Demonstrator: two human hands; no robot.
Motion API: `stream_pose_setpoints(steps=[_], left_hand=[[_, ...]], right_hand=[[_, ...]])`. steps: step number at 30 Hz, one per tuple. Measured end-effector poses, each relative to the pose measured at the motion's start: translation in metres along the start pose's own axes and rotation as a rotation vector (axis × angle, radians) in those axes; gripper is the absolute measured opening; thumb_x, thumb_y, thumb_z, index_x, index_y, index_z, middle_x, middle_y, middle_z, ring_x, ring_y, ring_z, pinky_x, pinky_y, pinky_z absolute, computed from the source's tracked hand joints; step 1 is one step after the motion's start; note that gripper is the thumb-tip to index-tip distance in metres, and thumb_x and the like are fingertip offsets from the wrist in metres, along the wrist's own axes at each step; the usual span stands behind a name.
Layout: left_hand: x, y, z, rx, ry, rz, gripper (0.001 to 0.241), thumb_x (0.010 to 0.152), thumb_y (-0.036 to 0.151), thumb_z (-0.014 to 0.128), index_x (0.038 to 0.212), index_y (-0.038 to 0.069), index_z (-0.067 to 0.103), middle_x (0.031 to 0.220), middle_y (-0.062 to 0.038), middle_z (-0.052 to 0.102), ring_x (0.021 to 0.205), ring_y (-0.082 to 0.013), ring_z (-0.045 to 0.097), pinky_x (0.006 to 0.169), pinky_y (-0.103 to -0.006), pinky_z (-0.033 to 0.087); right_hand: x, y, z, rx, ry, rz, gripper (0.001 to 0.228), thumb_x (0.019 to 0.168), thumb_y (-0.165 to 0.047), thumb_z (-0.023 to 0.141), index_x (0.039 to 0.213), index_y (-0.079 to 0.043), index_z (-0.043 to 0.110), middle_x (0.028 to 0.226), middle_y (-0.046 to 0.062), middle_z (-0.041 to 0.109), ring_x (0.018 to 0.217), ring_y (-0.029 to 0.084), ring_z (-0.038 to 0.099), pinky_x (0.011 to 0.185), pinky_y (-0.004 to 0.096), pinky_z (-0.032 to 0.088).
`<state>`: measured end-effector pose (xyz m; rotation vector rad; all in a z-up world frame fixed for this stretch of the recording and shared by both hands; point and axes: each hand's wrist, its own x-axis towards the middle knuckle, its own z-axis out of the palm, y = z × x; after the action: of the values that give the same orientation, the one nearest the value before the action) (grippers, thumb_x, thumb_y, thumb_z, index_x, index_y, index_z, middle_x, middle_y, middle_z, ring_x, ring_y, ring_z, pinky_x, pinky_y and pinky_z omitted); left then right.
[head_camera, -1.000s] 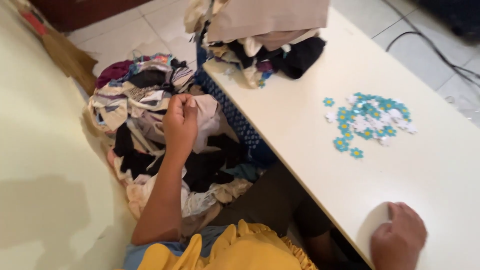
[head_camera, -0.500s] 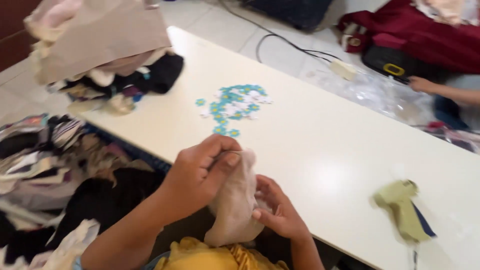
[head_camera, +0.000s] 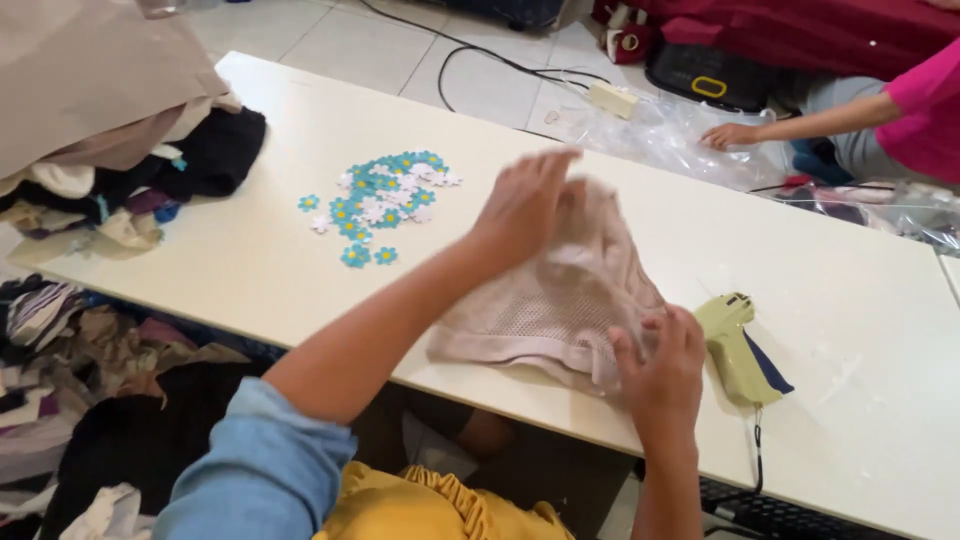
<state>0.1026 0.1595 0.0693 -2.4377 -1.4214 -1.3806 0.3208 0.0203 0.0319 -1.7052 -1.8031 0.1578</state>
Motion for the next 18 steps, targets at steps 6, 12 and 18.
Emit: stream_pose_setpoints(steps=[6, 12, 18], left_hand=[[-0.108, 0.016, -0.023, -0.017, -0.299, 0.077, 0.030, 0.089, 0.027, 0.068, 0.108, 0.008, 0.053, 0.121, -0.015, 0.055, 0.113, -0.0370, 0.055, 0.088, -0.0493, 0.046], [-0.179, -0.018, -0.066, 0.043, -0.338, -0.076, 0.035, 0.087, 0.037, 0.069, 0.110, 0.010, 0.064, 0.117, -0.009, 0.065, 0.112, -0.0297, 0.057, 0.095, -0.0449, 0.041], [-0.184, -0.017, -0.076, -0.085, -0.357, -0.248, 0.044, 0.085, 0.028, 0.069, 0.123, 0.010, 0.058, 0.126, -0.007, 0.062, 0.119, -0.0275, 0.053, 0.104, -0.0431, 0.037]], right_hand=[[-0.036, 0.047, 0.025, -0.059, 0.203, -0.187, 0.035, 0.091, -0.026, 0.066, 0.113, 0.001, 0.064, 0.136, 0.022, 0.049, 0.130, 0.038, 0.043, 0.106, 0.051, 0.043], [-0.053, 0.044, 0.013, -0.026, 0.024, -0.022, 0.032, 0.098, -0.014, 0.054, 0.125, 0.003, 0.056, 0.126, 0.022, 0.057, 0.124, 0.035, 0.050, 0.099, 0.045, 0.048], [-0.050, 0.061, 0.019, -0.091, 0.177, -0.112, 0.031, 0.095, 0.002, 0.052, 0.126, 0.002, 0.058, 0.125, 0.021, 0.058, 0.118, 0.037, 0.051, 0.099, 0.048, 0.045]])
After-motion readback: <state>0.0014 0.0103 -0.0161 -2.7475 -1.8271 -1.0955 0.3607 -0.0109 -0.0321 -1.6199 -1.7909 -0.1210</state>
